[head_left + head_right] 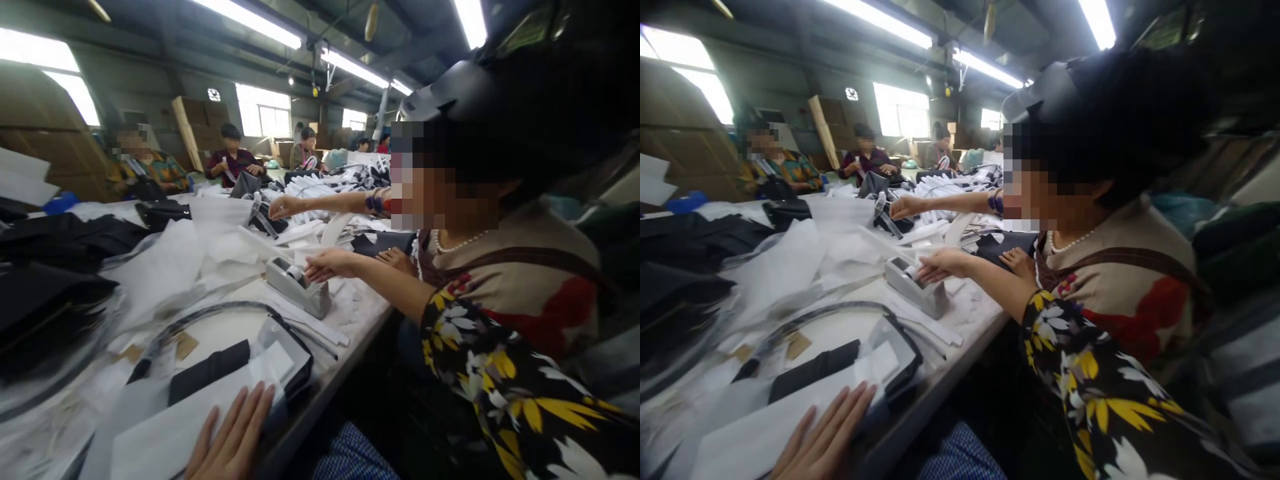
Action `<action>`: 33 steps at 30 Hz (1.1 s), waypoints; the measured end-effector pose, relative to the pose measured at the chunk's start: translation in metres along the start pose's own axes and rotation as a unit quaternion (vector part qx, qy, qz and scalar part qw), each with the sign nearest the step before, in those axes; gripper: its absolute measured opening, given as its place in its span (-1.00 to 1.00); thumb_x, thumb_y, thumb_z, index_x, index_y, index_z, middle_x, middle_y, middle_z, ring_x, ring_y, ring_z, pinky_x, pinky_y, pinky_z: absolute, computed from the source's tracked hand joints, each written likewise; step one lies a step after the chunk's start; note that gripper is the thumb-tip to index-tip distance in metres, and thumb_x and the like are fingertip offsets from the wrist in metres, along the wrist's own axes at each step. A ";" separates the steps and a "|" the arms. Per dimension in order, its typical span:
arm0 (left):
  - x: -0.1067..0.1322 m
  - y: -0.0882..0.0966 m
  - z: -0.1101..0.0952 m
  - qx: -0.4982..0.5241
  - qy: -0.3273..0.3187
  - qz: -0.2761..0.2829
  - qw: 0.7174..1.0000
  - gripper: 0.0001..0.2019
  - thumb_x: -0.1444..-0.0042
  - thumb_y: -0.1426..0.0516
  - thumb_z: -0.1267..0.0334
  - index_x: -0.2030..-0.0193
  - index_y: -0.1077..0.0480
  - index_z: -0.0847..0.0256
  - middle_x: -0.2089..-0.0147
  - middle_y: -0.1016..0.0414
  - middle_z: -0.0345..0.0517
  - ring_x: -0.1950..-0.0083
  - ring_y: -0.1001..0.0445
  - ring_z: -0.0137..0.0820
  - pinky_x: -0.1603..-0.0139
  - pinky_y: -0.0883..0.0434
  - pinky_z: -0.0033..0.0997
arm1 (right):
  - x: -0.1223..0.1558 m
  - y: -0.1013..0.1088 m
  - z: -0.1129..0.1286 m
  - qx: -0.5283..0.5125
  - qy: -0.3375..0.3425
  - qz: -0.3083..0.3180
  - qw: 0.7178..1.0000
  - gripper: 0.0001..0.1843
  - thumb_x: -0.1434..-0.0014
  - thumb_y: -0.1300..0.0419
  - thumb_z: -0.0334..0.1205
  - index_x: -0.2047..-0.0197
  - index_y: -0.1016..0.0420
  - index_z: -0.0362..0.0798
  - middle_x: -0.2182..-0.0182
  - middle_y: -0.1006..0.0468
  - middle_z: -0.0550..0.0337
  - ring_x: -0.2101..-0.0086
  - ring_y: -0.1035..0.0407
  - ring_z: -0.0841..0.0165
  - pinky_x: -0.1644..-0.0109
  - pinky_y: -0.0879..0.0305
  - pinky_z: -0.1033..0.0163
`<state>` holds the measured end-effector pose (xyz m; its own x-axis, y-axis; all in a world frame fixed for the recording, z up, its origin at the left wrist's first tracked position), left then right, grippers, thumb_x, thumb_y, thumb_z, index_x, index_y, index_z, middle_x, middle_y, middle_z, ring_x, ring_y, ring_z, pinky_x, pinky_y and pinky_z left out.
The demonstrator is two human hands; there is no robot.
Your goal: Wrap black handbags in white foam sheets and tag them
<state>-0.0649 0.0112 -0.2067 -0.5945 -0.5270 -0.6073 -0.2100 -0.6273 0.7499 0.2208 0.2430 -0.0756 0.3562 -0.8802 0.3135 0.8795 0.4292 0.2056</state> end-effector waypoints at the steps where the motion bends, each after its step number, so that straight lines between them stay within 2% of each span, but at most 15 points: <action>1: -0.003 0.002 -0.002 -0.002 0.016 0.000 1.000 -0.26 -0.12 0.10 0.59 -0.47 -0.01 0.15 -0.32 -0.34 -0.18 -0.21 -0.46 -0.32 -0.53 0.24 -0.22 | 0.009 0.004 0.002 -0.011 0.012 -0.017 1.000 -0.60 -0.40 -0.08 -0.01 0.23 -0.54 -0.18 0.25 -0.67 0.01 0.32 -0.56 0.43 0.24 -0.47 0.41; 5: -0.009 0.007 -0.009 0.010 0.049 0.002 0.999 -0.29 -0.16 0.11 0.60 -0.46 -0.03 0.16 -0.33 -0.33 -0.18 -0.24 -0.42 -0.32 -0.53 0.21 -0.21 | 0.052 0.008 -0.002 -0.025 0.025 -0.055 0.998 -0.57 -0.35 -0.14 0.07 0.23 -0.58 -0.16 0.23 -0.67 -0.01 0.31 -0.56 0.41 0.28 -0.48 0.43; 10: -0.009 0.010 -0.011 0.016 0.059 -0.001 0.998 -0.34 -0.19 0.12 0.60 -0.43 -0.12 0.15 -0.34 -0.31 -0.18 -0.27 -0.39 -0.31 -0.52 0.19 -0.20 | 0.085 -0.005 -0.040 -0.010 0.017 -0.078 0.997 -0.54 -0.16 -0.31 0.16 0.24 -0.63 -0.13 0.23 -0.67 -0.03 0.35 -0.54 0.38 0.33 -0.48 0.38; 15: -0.008 0.009 -0.014 0.008 0.073 0.006 0.997 -0.38 -0.21 0.11 0.60 -0.39 -0.19 0.18 -0.35 -0.30 -0.17 -0.28 -0.38 -0.29 -0.52 0.16 -0.15 | 0.079 -0.008 -0.081 0.011 0.046 -0.133 0.990 -0.47 -0.05 -0.34 0.21 0.20 -0.61 -0.13 0.17 -0.65 -0.05 0.47 -0.42 0.49 0.48 -0.32 0.44; 20: -0.009 0.009 -0.015 0.005 0.074 0.007 0.997 -0.39 -0.20 0.11 0.59 -0.37 -0.23 0.18 -0.34 -0.32 -0.15 -0.29 -0.37 -0.28 -0.51 0.13 -0.14 | 0.058 -0.005 -0.107 0.084 0.088 -0.178 0.976 -0.51 -0.07 -0.27 0.17 0.30 -0.59 -0.17 0.36 -0.64 0.03 0.61 -0.24 0.54 0.58 -0.13 0.43; 23: -0.011 0.012 -0.016 0.006 0.073 0.002 0.997 -0.42 -0.22 0.12 0.58 -0.36 -0.25 0.20 -0.33 -0.33 -0.13 -0.28 -0.38 -0.28 -0.50 0.11 -0.15 | 0.052 0.000 -0.112 0.158 0.114 -0.203 0.960 -0.58 -0.13 -0.23 0.09 0.32 -0.61 -0.14 0.49 -0.61 0.13 0.63 -0.24 0.51 0.53 -0.17 0.39; 26: -0.013 0.015 -0.016 0.004 0.079 0.002 0.997 -0.46 -0.27 0.12 0.54 -0.35 -0.26 0.20 -0.32 -0.35 -0.12 -0.28 -0.39 -0.28 -0.49 0.08 -0.14 | 0.055 0.007 -0.112 0.236 0.137 -0.227 0.935 -0.69 -0.15 -0.22 -0.01 0.38 -0.62 -0.09 0.53 -0.60 0.17 0.61 -0.32 0.45 0.43 -0.26 0.34; 29: -0.014 0.015 -0.017 -0.001 0.078 0.005 0.997 -0.50 -0.33 0.15 0.48 -0.35 -0.25 0.21 -0.34 -0.32 -0.13 -0.28 -0.38 -0.28 -0.50 0.11 -0.14 | 0.068 0.012 -0.109 0.303 0.162 -0.239 0.908 -0.75 -0.17 -0.19 -0.11 0.37 -0.63 -0.04 0.46 -0.64 0.14 0.53 -0.43 0.35 0.30 -0.35 0.25; 33: -0.014 0.014 -0.017 -0.002 0.082 0.002 0.997 -0.50 -0.36 0.19 0.48 -0.35 -0.26 0.20 -0.36 -0.30 -0.13 -0.29 -0.37 -0.28 -0.51 0.14 -0.12 | 0.094 0.011 -0.096 0.370 0.206 -0.220 0.879 -0.81 -0.16 -0.18 -0.20 0.28 -0.66 0.04 0.26 -0.67 0.09 0.22 -0.53 0.21 0.04 -0.37 0.16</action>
<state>-0.0463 -0.0004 -0.1922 -0.4613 -0.6160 -0.6386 -0.2046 -0.6265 0.7521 0.2944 0.1459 -0.1330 0.2510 -0.9271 -0.2785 0.5688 -0.0916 0.8173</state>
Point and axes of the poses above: each hand's wrist, its own x-axis away from the middle knuckle, its own y-axis out of the back of the hand, z = x × y, the point moved 3 cm from there along -x, towards the middle knuckle
